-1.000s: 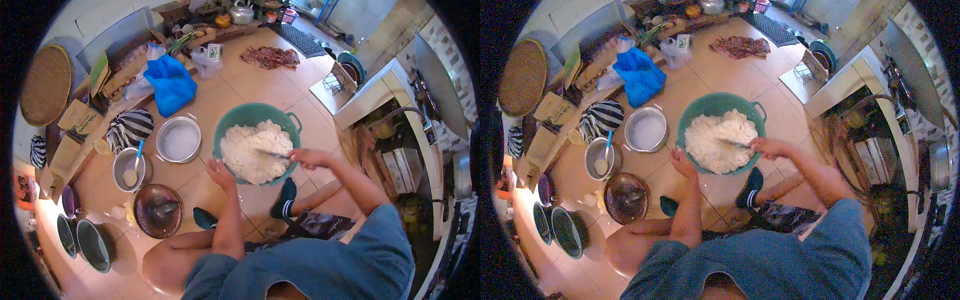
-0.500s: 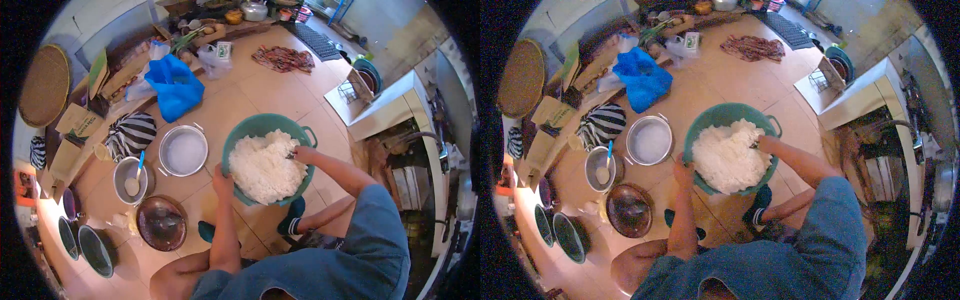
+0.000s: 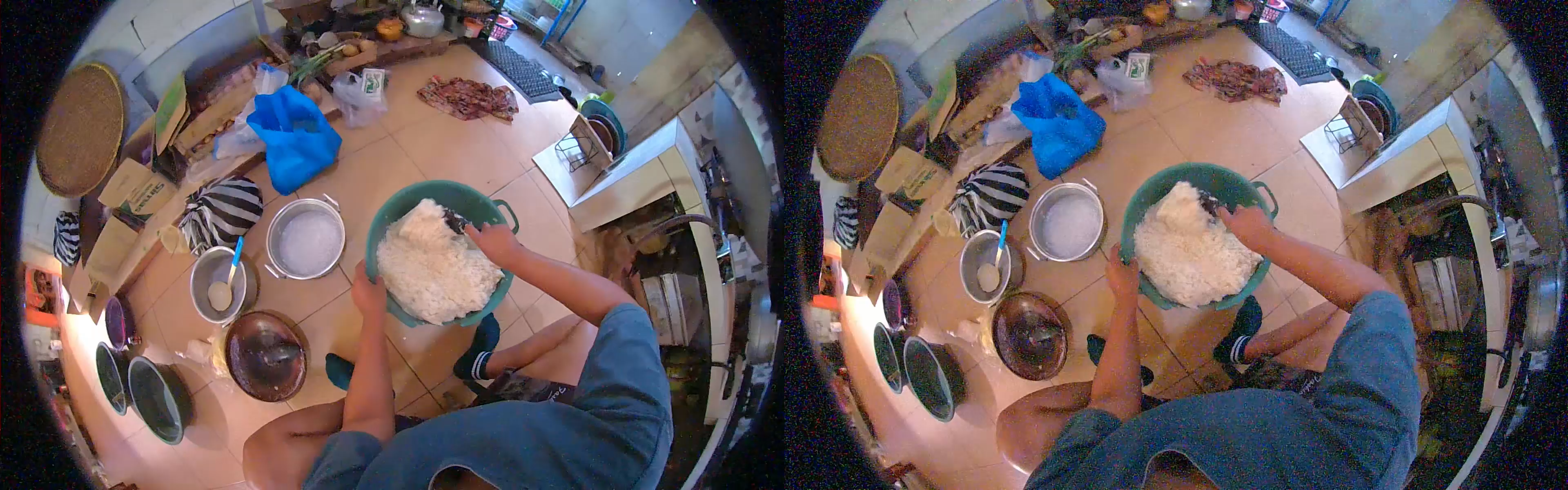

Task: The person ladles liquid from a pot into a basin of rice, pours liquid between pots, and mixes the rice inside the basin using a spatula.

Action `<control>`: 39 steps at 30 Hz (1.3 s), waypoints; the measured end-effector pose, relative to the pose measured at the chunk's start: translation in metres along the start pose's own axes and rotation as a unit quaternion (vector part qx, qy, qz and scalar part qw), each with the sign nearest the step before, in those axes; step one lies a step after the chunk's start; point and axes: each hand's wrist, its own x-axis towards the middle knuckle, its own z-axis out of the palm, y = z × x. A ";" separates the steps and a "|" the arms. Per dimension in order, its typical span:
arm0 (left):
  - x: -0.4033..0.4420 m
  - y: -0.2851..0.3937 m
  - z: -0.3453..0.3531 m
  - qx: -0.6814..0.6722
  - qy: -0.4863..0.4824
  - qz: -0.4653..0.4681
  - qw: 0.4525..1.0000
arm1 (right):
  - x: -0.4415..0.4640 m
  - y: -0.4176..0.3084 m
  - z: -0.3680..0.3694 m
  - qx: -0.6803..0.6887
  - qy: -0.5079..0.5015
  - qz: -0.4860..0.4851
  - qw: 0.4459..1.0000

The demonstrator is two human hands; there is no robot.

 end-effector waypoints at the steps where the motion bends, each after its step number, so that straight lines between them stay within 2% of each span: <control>1: -0.001 0.000 -0.001 -0.004 0.004 0.005 1.000 | -0.003 -0.006 -0.009 0.007 -0.016 -0.004 1.000; 2: -0.002 0.001 -0.002 -0.008 0.008 0.010 1.000 | -0.008 -0.010 -0.015 0.013 -0.032 -0.008 0.999; 5: -0.003 0.005 -0.003 -0.040 0.018 0.007 0.999 | -0.034 -0.023 -0.015 0.014 0.006 -0.033 0.999; 7: -0.003 0.007 -0.004 -0.056 0.028 0.008 0.998 | -0.050 -0.035 -0.025 0.060 -0.016 0.006 0.998; 8: -0.003 0.008 -0.005 -0.063 0.034 0.008 0.997 | -0.053 -0.039 -0.031 0.083 -0.028 0.025 0.996; 9: -0.003 0.008 -0.005 -0.062 0.032 -0.005 0.998 | -0.055 -0.033 -0.017 0.194 0.011 0.040 0.980; 11: -0.004 0.015 -0.010 -0.059 0.029 -0.031 0.997 | -0.057 -0.017 0.009 0.407 0.086 0.064 0.907; 14: -0.002 0.005 -0.001 -0.092 0.041 -0.009 0.995 | -0.034 0.004 0.005 0.573 -0.080 0.249 0.777; 17: 0.000 -0.006 0.010 -0.102 0.060 0.030 0.993 | 0.005 -0.004 0.031 0.676 -0.122 0.261 0.678; 21: -0.002 0.008 -0.004 -0.092 0.038 -0.004 0.995 | 0.031 -0.083 0.038 0.581 -0.110 0.144 0.793; 24: -0.004 0.002 0.001 -0.118 0.049 0.014 0.992 | -0.008 -0.107 0.044 0.415 -0.047 0.042 0.907; 26: 0.000 -0.001 0.006 -0.106 0.069 0.036 0.991 | -0.047 -0.101 0.034 0.332 -0.126 0.055 0.933; 28: 0.001 -0.001 0.008 -0.099 0.066 0.038 0.992 | -0.081 -0.096 0.002 0.288 -0.220 0.054 0.930; 31: 0.000 -0.004 0.008 -0.090 0.067 0.020 0.994 | -0.112 -0.066 0.004 0.341 -0.160 0.006 0.926; 34: -0.003 0.006 0.003 -0.087 0.067 0.014 0.994 | -0.092 -0.019 -0.010 0.531 -0.276 0.127 0.791; 37: -0.002 0.013 -0.004 -0.109 0.045 -0.007 0.993 | -0.054 0.020 0.015 0.703 -0.261 0.211 0.626; 39: -0.001 0.012 -0.007 -0.112 0.021 -0.023 0.993 | -0.021 0.033 0.039 0.760 -0.253 0.274 0.533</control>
